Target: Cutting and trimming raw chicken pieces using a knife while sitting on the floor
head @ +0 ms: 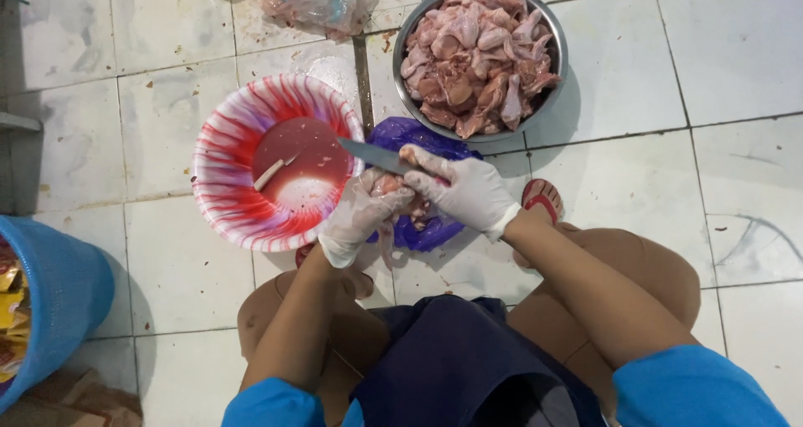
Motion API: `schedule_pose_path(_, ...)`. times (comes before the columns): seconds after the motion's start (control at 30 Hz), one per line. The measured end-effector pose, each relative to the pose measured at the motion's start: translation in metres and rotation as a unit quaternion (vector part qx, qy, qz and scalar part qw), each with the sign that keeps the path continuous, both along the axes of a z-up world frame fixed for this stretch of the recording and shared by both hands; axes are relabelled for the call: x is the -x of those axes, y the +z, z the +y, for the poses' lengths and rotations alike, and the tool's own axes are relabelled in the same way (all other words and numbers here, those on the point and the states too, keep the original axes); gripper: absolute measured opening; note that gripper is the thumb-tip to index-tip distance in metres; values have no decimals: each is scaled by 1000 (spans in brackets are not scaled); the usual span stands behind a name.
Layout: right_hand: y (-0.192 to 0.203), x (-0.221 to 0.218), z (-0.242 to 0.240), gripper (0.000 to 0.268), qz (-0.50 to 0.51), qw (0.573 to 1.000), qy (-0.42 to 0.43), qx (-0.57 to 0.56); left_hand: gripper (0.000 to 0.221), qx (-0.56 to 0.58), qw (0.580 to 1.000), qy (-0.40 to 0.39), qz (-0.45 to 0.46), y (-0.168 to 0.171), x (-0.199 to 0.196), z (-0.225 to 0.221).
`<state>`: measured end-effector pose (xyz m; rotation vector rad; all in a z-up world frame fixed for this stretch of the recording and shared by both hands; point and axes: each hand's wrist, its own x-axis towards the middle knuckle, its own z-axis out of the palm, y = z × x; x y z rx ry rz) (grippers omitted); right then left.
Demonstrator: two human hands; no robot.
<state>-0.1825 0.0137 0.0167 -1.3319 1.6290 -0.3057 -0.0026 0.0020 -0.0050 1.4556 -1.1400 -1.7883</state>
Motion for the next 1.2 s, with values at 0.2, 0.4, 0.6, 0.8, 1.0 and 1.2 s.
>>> schedule_pose_path(0.2,-27,-3,-14,54,35,998,-44,22,48,19,999,39,9,-34,-5,-4)
schedule_pose_path(0.4,2,0,-30,46,76,993,-90,-15,51,40,998,42,-13,-10,20,9)
schedule_pose_path(0.6,-23,38,-39,44,-74,991,-90,68,46,-22,995,50,-88,-28,-17,-3)
schedule_pose_path(0.8,-66,26,-26,71,-179,983,35,-3,59,180,982,-50,-15,-10,-46,-14)
schedule_pose_path(1.0,-26,4,-14,78,-197,969,-103,-108,47,223,963,-90,-119,19,-21,-8)
schedule_pose_path(1.2,-3,-8,-3,62,-309,922,-150,-177,67,518,792,-148,-286,-40,-8,5)
